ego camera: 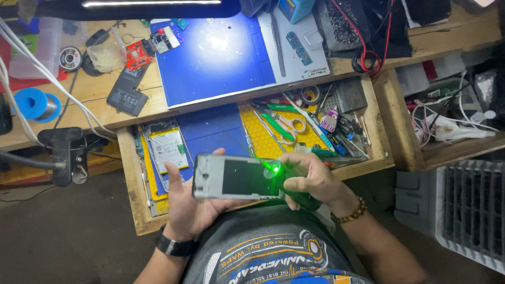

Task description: The person uses a handheld green laser device to scan the screen and edges of a disassembled smartphone held in their left hand. The person moves the laser beam across the display surface and along the frame, occasionally rotating the phone to access different sides. The work is performed at a cluttered electronics repair bench with various tools visible.

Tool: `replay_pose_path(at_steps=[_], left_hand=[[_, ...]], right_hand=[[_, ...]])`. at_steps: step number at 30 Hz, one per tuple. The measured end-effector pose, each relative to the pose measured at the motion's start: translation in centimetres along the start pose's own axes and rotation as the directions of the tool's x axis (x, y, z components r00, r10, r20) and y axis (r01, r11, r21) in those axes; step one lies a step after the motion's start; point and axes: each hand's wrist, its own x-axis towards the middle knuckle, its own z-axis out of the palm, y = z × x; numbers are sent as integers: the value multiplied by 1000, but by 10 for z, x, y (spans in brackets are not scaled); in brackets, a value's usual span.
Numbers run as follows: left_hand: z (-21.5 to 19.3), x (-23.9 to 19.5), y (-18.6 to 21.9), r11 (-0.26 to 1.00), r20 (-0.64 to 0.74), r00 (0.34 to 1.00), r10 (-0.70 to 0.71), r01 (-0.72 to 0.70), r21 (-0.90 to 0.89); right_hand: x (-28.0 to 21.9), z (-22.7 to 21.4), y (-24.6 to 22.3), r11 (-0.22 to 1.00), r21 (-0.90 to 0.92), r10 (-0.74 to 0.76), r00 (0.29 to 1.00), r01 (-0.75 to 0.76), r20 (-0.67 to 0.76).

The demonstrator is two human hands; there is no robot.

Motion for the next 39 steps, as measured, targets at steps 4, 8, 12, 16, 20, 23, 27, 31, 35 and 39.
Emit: replay_pose_path(at_steps=[4,8,12,16,20,23,27,31,35,39], left_hand=[[4,2,4,953,69,961,-268,275,-129],[7,3,3,890,202,909,-365,404,-213],[5,1,6,857,188,882,-431,466,-219],[1,1,8,882,210,878,-430,459,-110],[0,4,9,877,235,862,-450,476,-67],[3,4,9,848,280,850,-447,502,-171],[4,9,9,790,248,829,-500,555,-260],[5,11,7,845,138,833,-535,529,83],[6,8,4,915,188,897,-401,403,25],[-2,5,-3,986,146,980,-137,149,-80]], right_hand=[[10,-11,-8,988,-130,101,979,-78,177],[22,-11,-24,959,-266,164,959,-100,230],[29,-8,-43,907,-388,253,949,-166,186],[37,-4,-53,863,-505,162,944,5,287],[43,-3,-64,779,-627,213,936,11,281],[48,-1,-66,740,-668,204,920,79,334],[53,-1,-66,729,-670,200,892,140,405],[50,3,-63,705,-680,78,932,199,353],[40,1,-55,801,-597,-18,999,36,36],[16,1,-34,914,-379,-18,921,-143,-389]])
